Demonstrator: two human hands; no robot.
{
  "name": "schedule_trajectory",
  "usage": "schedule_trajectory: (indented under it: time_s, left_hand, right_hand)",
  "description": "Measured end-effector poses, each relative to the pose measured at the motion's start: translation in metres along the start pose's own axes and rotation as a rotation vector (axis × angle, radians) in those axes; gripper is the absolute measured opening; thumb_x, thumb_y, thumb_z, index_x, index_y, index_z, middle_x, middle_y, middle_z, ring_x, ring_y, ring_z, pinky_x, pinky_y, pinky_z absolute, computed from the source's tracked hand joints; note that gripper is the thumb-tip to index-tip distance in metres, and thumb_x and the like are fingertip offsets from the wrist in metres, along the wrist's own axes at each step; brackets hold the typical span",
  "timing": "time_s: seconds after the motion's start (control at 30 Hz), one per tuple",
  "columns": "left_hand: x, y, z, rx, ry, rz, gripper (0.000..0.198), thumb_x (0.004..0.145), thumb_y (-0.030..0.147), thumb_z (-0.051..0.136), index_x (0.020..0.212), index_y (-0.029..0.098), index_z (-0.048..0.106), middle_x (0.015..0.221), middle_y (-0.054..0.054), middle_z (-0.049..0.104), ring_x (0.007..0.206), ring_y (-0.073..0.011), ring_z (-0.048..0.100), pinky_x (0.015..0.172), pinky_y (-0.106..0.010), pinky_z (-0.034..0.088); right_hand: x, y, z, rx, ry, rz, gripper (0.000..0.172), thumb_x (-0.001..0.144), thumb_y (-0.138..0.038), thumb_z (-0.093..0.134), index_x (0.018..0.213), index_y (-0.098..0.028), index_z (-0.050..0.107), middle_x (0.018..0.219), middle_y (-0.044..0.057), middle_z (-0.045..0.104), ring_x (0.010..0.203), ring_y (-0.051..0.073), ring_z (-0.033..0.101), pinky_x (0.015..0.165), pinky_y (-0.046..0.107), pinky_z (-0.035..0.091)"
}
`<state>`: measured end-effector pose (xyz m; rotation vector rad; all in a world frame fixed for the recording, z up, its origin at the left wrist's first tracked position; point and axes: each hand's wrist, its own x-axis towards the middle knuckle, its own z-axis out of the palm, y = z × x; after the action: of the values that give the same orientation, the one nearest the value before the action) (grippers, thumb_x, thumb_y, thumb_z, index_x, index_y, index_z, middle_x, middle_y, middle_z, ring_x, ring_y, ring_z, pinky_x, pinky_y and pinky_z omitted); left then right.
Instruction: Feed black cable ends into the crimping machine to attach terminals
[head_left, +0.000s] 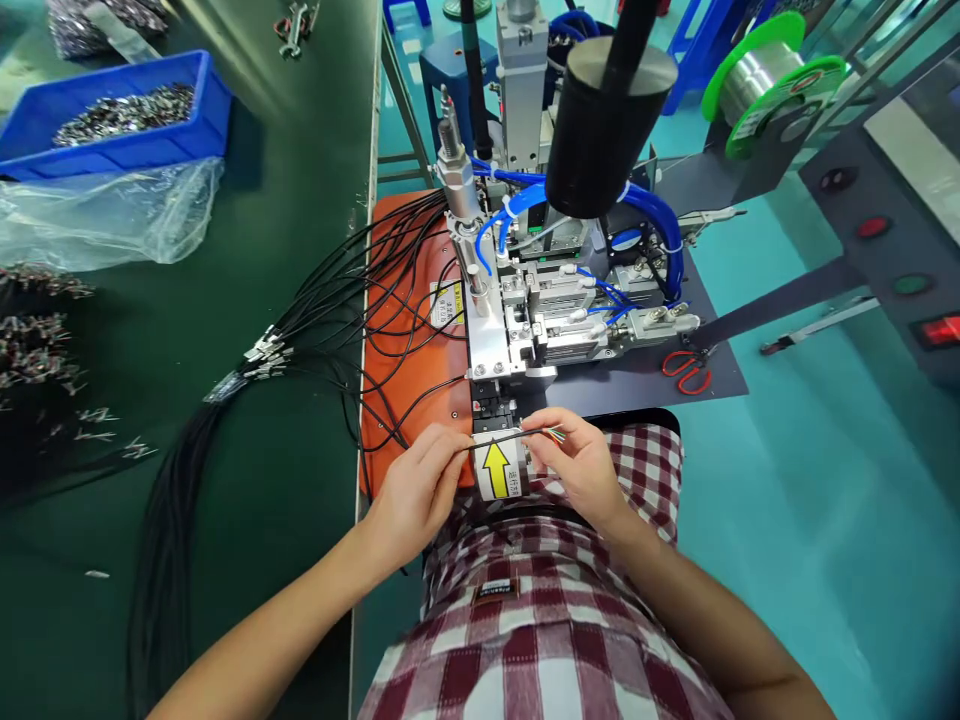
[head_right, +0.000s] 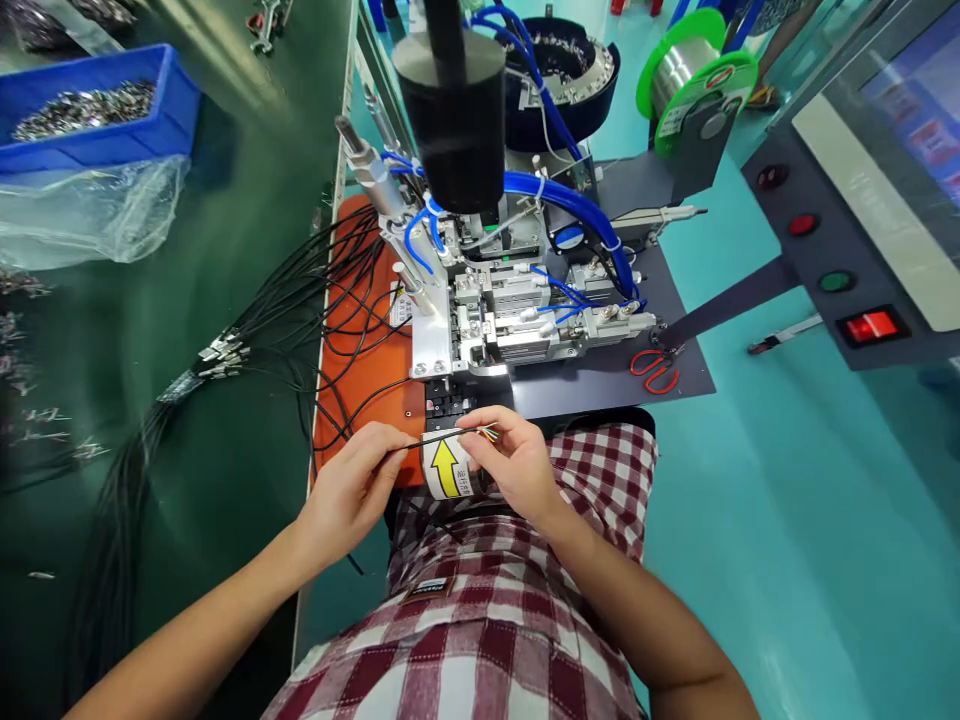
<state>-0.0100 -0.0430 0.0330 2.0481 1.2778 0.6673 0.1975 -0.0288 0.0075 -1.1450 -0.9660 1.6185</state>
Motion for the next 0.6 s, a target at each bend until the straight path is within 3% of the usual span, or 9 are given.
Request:
schedule_trajectory:
  time_s: [0.13, 0.23, 0.3, 0.43, 0.6]
  left_hand:
    - [0.003, 0.015, 0.003, -0.051, -0.086, -0.110, 0.024, 0.095, 0.018, 0.046, 0.118, 0.020, 0.047, 0.104, -0.006, 0.057, 0.093, -0.0171, 0.056, 0.083, -0.031, 0.047]
    - [0.016, 0.026, 0.011, -0.334, -0.125, -0.176, 0.034, 0.096, 0.023, 0.046, 0.129, 0.024, 0.039, 0.104, -0.004, 0.058, 0.088, -0.0145, 0.058, 0.078, -0.027, 0.049]
    - [0.023, 0.027, 0.015, -0.470, -0.107, -0.213, 0.029, 0.097, 0.024, 0.046, 0.126, 0.025, 0.043, 0.096, -0.001, 0.058, 0.081, -0.0121, 0.058, 0.070, -0.023, 0.048]
    - [0.029, 0.022, 0.019, -0.513, -0.054, -0.257, 0.020, 0.096, 0.026, 0.048, 0.115, 0.023, 0.053, 0.082, 0.001, 0.055, 0.070, -0.0099, 0.052, 0.062, -0.020, 0.043]
    - [0.034, 0.025, 0.019, -0.556, -0.087, -0.295, 0.024, 0.096, 0.027, 0.048, 0.120, 0.022, 0.054, 0.077, 0.002, 0.054, 0.066, -0.0098, 0.050, 0.059, -0.020, 0.042]
  right_hand:
    - [0.005, 0.004, 0.011, 0.002, -0.018, 0.012, 0.014, 0.078, -0.031, 0.071, 0.082, -0.018, 0.069, 0.061, -0.003, 0.059, 0.050, 0.009, 0.052, 0.050, 0.022, 0.043]
    - [0.005, 0.003, 0.008, 0.050, -0.124, 0.063, 0.016, 0.077, -0.031, 0.073, 0.086, -0.018, 0.070, 0.073, 0.000, 0.066, 0.051, 0.008, 0.055, 0.050, 0.022, 0.046]
    - [0.004, 0.001, 0.002, 0.126, -0.159, 0.083, 0.021, 0.077, -0.031, 0.073, 0.094, -0.020, 0.069, 0.083, 0.001, 0.069, 0.057, 0.009, 0.059, 0.056, 0.023, 0.051]
    - [0.002, -0.002, -0.010, 0.144, -0.098, 0.043, 0.018, 0.077, -0.028, 0.074, 0.093, -0.020, 0.069, 0.078, 0.000, 0.068, 0.061, 0.009, 0.061, 0.059, 0.022, 0.052]
    - [0.003, 0.001, -0.010, 0.119, -0.033, 0.015, 0.012, 0.078, -0.028, 0.073, 0.083, -0.019, 0.068, 0.070, -0.002, 0.066, 0.052, 0.008, 0.056, 0.053, 0.021, 0.048]
